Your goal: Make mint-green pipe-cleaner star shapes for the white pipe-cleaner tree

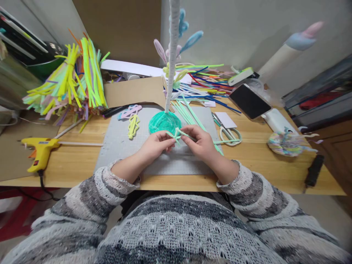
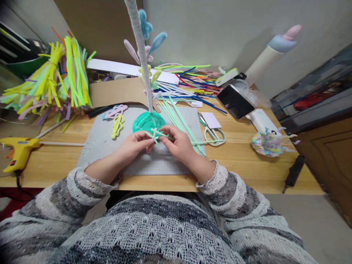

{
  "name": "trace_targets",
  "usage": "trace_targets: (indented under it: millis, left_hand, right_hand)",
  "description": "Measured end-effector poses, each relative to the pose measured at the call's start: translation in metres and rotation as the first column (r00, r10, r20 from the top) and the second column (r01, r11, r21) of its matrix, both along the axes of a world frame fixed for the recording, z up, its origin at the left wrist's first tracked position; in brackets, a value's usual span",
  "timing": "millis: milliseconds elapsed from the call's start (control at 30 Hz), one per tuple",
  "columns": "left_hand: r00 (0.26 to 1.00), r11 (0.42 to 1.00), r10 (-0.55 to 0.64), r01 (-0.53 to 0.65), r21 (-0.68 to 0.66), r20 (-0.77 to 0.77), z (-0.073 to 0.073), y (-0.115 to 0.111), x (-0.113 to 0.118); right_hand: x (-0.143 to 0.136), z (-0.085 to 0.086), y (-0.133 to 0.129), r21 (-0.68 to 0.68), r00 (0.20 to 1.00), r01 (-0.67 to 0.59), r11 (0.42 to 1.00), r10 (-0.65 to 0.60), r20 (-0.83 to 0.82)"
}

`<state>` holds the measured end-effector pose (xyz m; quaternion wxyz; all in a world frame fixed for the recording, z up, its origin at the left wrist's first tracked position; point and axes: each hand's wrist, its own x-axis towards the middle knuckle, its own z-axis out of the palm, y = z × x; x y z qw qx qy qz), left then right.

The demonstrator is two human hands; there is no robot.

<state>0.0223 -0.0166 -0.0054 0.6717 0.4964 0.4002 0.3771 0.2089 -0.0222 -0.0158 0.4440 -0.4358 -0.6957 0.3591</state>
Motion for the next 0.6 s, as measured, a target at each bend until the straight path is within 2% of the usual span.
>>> trace_targets:
  millis: [133, 267, 400, 600]
  left_hand:
    - [0.999, 0.998, 0.051, -0.052, 0.033, 0.011, -0.0007, 0.0012, 0.0]
    - [0.997, 0.995, 0.08, -0.081, 0.05, 0.018, -0.0029, 0.0019, 0.0]
    - [0.996, 0.995, 0.085, -0.086, 0.049, 0.02, -0.0023, 0.0009, 0.0014]
    - [0.995, 0.993, 0.1, -0.1, 0.064, -0.008, -0.0009, -0.0002, 0.0025]
  right_hand:
    - [-0.0011, 0.0007, 0.0004, -0.115, 0.996, 0.034, 0.993, -0.043, -0.078]
    - [-0.0036, 0.0017, 0.0024, -0.198, 0.996, -0.077, 0.977, 0.067, -0.057]
    - [-0.0075, 0.0028, 0.0035, -0.292, 0.973, -0.195, 0.936, 0.145, -0.182]
    - [-0.0076, 0.0051, 0.0028, -0.37, 0.97, -0.212, 0.904, 0.15, -0.19]
